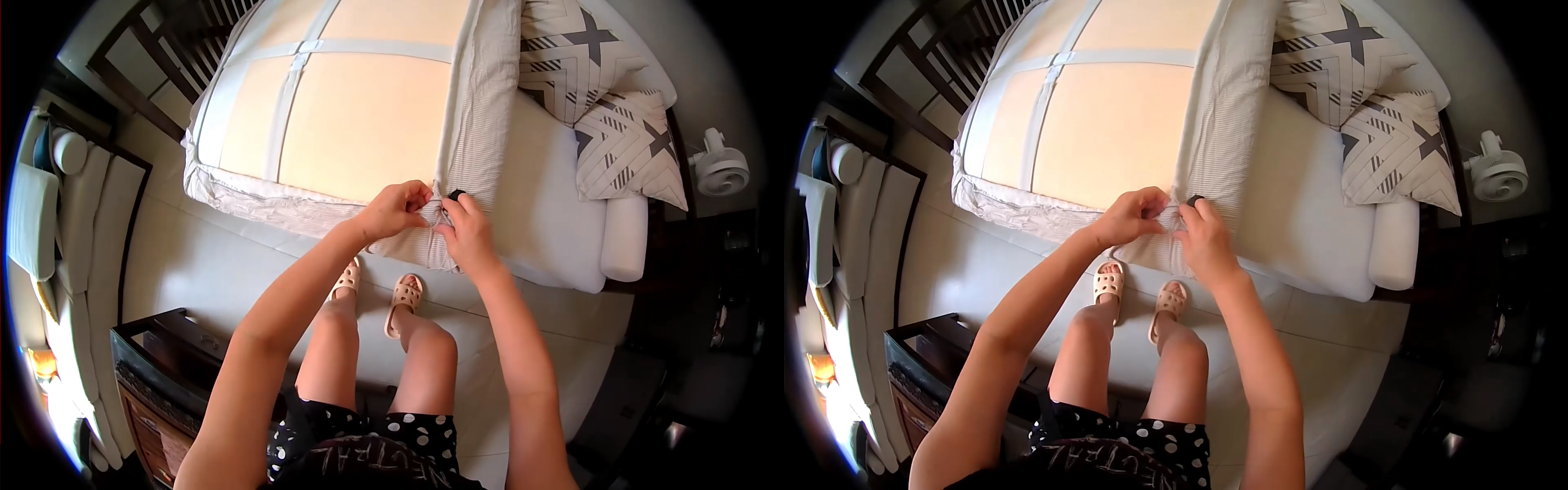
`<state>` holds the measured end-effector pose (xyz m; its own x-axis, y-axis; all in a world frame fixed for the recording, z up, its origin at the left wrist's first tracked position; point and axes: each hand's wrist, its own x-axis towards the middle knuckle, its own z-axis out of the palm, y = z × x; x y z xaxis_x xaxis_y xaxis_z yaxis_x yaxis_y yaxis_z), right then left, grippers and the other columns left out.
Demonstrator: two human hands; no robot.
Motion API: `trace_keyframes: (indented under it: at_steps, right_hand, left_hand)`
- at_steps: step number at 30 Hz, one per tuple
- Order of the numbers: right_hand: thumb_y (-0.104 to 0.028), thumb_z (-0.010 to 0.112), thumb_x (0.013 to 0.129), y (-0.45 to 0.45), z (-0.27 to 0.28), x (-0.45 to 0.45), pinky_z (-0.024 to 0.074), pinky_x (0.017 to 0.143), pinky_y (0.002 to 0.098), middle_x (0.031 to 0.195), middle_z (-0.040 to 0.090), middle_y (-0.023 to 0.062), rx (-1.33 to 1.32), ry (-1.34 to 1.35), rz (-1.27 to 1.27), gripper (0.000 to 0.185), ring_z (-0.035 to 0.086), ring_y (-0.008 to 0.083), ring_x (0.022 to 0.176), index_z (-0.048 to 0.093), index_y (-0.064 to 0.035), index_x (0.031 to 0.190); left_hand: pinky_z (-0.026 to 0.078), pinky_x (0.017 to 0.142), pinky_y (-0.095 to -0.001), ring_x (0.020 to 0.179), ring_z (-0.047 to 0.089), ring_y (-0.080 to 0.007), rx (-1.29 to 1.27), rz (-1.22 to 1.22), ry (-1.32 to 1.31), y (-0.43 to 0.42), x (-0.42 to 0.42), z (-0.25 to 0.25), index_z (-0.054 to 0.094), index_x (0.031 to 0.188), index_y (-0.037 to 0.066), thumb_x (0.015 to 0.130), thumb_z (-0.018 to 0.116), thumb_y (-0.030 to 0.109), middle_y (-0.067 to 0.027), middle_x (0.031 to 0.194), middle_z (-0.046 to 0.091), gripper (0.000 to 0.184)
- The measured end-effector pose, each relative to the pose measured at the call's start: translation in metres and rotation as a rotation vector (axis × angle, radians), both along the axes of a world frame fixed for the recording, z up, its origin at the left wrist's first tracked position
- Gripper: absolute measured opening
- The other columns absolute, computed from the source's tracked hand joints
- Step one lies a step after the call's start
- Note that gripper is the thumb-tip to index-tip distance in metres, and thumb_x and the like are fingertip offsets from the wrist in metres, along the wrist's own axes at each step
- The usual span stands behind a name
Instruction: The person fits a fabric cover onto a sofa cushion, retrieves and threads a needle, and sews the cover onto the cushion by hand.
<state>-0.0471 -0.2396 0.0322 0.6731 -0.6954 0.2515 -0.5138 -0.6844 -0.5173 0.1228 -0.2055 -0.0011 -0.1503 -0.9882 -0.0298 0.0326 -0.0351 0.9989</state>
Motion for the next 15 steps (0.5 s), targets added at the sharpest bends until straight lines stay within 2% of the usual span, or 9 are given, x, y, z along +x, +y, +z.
trace_keyframes:
  at_steps: [7, 13, 15]
  right_hand:
    - [-0.004, 0.064, 0.063, 0.0018, -0.0032, 0.0033, 0.0429, 0.062, 0.0362, 0.078, 0.049, 0.0089, -0.200, 0.055, 0.008, 0.022, 0.051, 0.0277, 0.074, 0.055, -0.0032, 0.083]
    - [-0.003, 0.064, 0.062, 0.0008, -0.0076, 0.0025, 0.0432, 0.061, 0.0357, 0.075, 0.049, 0.0084, -0.253, 0.010, 0.010, 0.023, 0.052, 0.0269, 0.072, 0.056, -0.0041, 0.083]
    - [-0.003, 0.063, 0.062, 0.0024, -0.0104, 0.0007, 0.0433, 0.061, 0.0356, 0.075, 0.049, 0.0087, -0.246, 0.007, -0.013, 0.024, 0.052, 0.0270, 0.072, 0.056, -0.0043, 0.085]
  left_hand:
    - [0.032, 0.054, -0.0209, 0.061, 0.034, -0.0073, -0.035, 0.048, 0.099, -0.0006, -0.0039, -0.0048, 0.044, 0.084, 0.006, 0.061, 0.062, -0.007, 0.0032, 0.067, 0.036, 0.032]
    - [0.035, 0.056, -0.0218, 0.059, 0.036, -0.0095, -0.012, 0.083, 0.035, 0.0011, -0.0033, -0.0020, 0.043, 0.083, 0.005, 0.060, 0.063, -0.008, 0.0002, 0.067, 0.040, 0.033]
    - [0.037, 0.058, -0.0234, 0.060, 0.039, -0.0117, -0.016, 0.044, -0.069, 0.0000, -0.0014, -0.0001, 0.043, 0.084, 0.005, 0.061, 0.063, -0.006, -0.0016, 0.068, 0.043, 0.033]
